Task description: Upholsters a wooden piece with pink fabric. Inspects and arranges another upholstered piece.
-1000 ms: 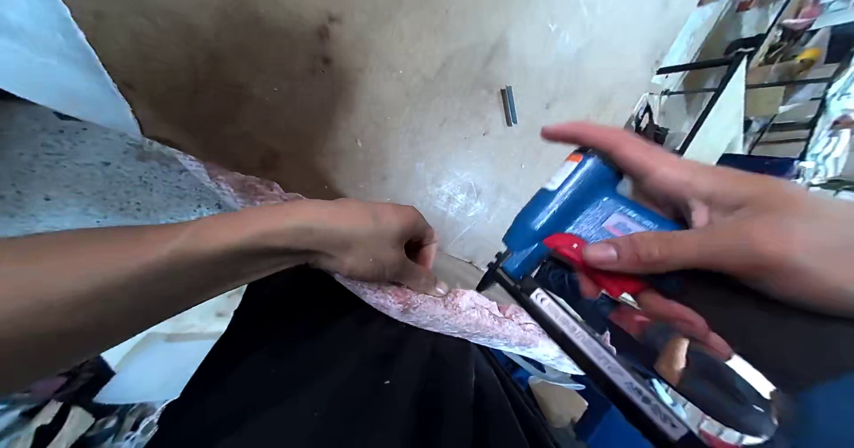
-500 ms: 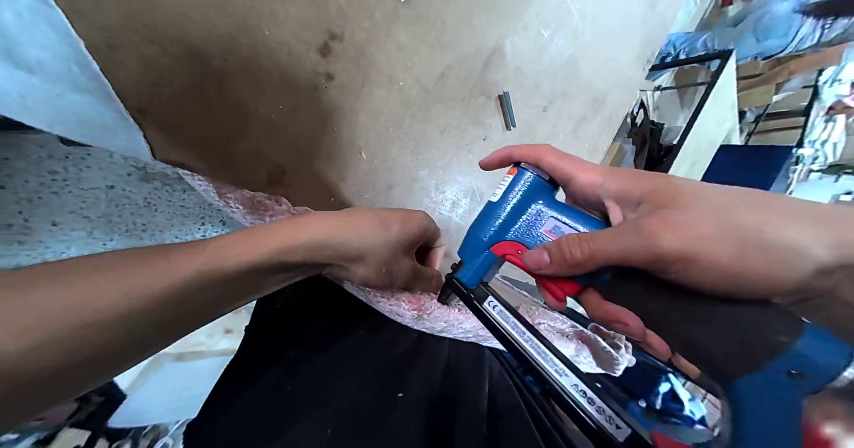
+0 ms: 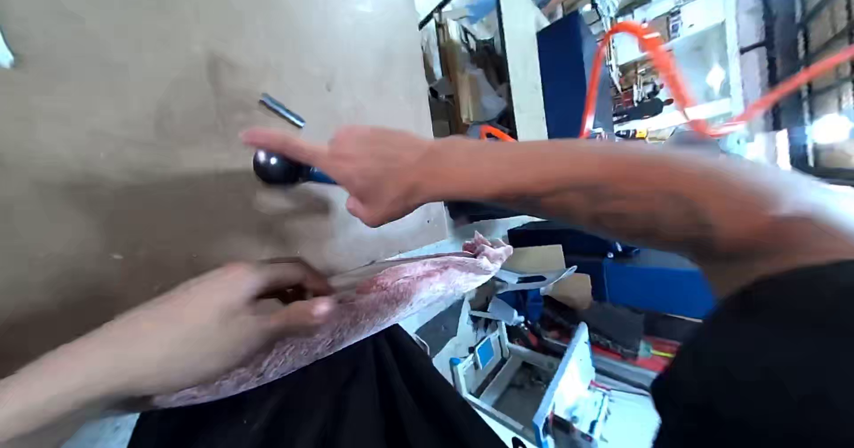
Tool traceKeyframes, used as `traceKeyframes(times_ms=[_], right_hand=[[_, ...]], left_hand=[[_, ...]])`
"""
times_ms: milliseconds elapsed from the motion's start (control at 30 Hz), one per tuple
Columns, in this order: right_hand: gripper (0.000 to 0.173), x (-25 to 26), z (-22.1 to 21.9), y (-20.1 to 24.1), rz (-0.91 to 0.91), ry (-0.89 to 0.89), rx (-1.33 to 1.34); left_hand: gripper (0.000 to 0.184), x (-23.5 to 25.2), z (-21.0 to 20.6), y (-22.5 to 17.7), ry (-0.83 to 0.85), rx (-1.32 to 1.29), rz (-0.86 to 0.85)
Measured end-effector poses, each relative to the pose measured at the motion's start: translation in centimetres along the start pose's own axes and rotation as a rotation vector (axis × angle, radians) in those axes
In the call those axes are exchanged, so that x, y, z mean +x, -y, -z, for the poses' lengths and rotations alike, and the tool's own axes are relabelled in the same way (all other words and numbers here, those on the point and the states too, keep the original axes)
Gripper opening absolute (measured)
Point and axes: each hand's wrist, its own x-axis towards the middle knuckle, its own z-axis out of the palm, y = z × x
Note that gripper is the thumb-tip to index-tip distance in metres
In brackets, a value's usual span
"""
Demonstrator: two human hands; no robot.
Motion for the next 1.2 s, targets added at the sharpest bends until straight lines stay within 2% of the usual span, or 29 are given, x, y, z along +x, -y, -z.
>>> traceKeyframes(times_ms=[100, 167, 200, 233, 300, 333, 400, 467, 500, 533, 600, 633, 667, 733, 800, 833, 900, 967, 1033, 1133, 1200], right_hand=[[0.096, 1.5, -5.7, -3.4, 0.149, -0.075, -0.035], [0.062, 0.4, -7.2, -5.3, 0.224, -0.103, 0.030], [0.042, -1.2, -7.2, -5.8, 0.203, -0.104, 0.079], [0.031, -3.5, -6.9, -6.1, 0.151, -0.115, 0.137], [0.025, -8.9, -6.4, -7.2, 0.049, -0.217, 0.250], [0.025, -12.0, -6.7, -8.0, 0.003, -0.306, 0.330], [0.027, -18.1, -9.1, -10.2, -0.079, -0.567, 0.550], [0.036, -22.6, -14.5, -11.2, -0.189, -0.852, 0.851], [0.044, -23.4, -17.9, -10.7, -0.228, -0.993, 0.952], [0.058, -23.1, -21.1, -9.6, -0.244, -1.105, 1.011], [0.097, -19.8, -26.0, -5.2, -0.260, -1.218, 1.082], [0.110, -17.4, -27.5, -2.7, -0.248, -1.286, 1.130], [0.113, -14.9, -28.3, -0.4, -0.238, -1.381, 1.173], [0.114, -11.3, -28.6, 1.7, -0.246, -1.585, 1.240], [0.118, -10.1, -28.4, 1.2, -0.261, -1.664, 1.232], [0.117, -10.0, -28.4, 0.7, -0.252, -1.679, 1.212], [0.118, -9.8, -28.2, -0.3, -0.277, -1.692, 1.145], [0.118, -9.5, -27.8, -1.2, -0.326, -1.677, 1.103], [0.106, -9.0, -27.2, -1.8, -0.377, -1.744, 1.069], [0.070, -8.4, -25.7, -1.9, -0.430, -1.905, 1.174], [0.066, -8.4, -24.4, -2.0, -0.468, -1.963, 1.289]], left_hand=[[0.059, 5.8, -2.0, -7.1, 0.120, 0.318, -0.100], [0.060, 9.3, -4.7, -10.2, 0.161, 0.404, -0.156], [0.058, 10.7, -6.0, -11.2, 0.149, 0.420, -0.202], [0.051, 11.8, -7.0, -12.0, 0.122, 0.424, -0.255], [0.029, 13.6, -8.1, -13.1, 0.072, 0.411, -0.353], [0.021, 14.3, -8.5, -13.6, 0.068, 0.408, -0.378], [0.023, 15.5, -8.8, -14.0, 0.070, 0.388, -0.388], [0.029, 15.8, -9.0, -14.1, 0.046, 0.270, -0.364], [0.032, 15.8, -8.9, -14.4, 0.020, 0.212, -0.293], [0.033, 15.8, -8.8, -15.0, -0.032, 0.184, -0.206], [0.035, 15.8, -9.0, -16.2, -0.111, 0.292, -0.077], [0.039, 15.9, -9.2, -16.5, -0.108, 0.420, -0.058], [0.044, 15.9, -9.4, -16.9, -0.084, 0.573, -0.061], [0.047, 16.0, -10.3, -17.5, -0.086, 0.829, -0.141], [0.033, 16.5, -10.8, -17.6, -0.149, 0.890, -0.278], [0.023, 17.0, -10.7, -17.3, -0.182, 0.844, -0.356], [0.016, 18.3, -9.8, -16.5, -0.203, 0.663, -0.486], [0.015, 19.6, -8.7, -15.8, -0.206, 0.429, -0.510], [0.018, 20.3, -8.5, -15.2, -0.253, 0.198, -0.434], [0.019, 20.5, -8.1, -14.6, -0.278, -0.072, -0.190], [0.017, 20.7, -7.7, -14.4, -0.240, -0.236, -0.065]])
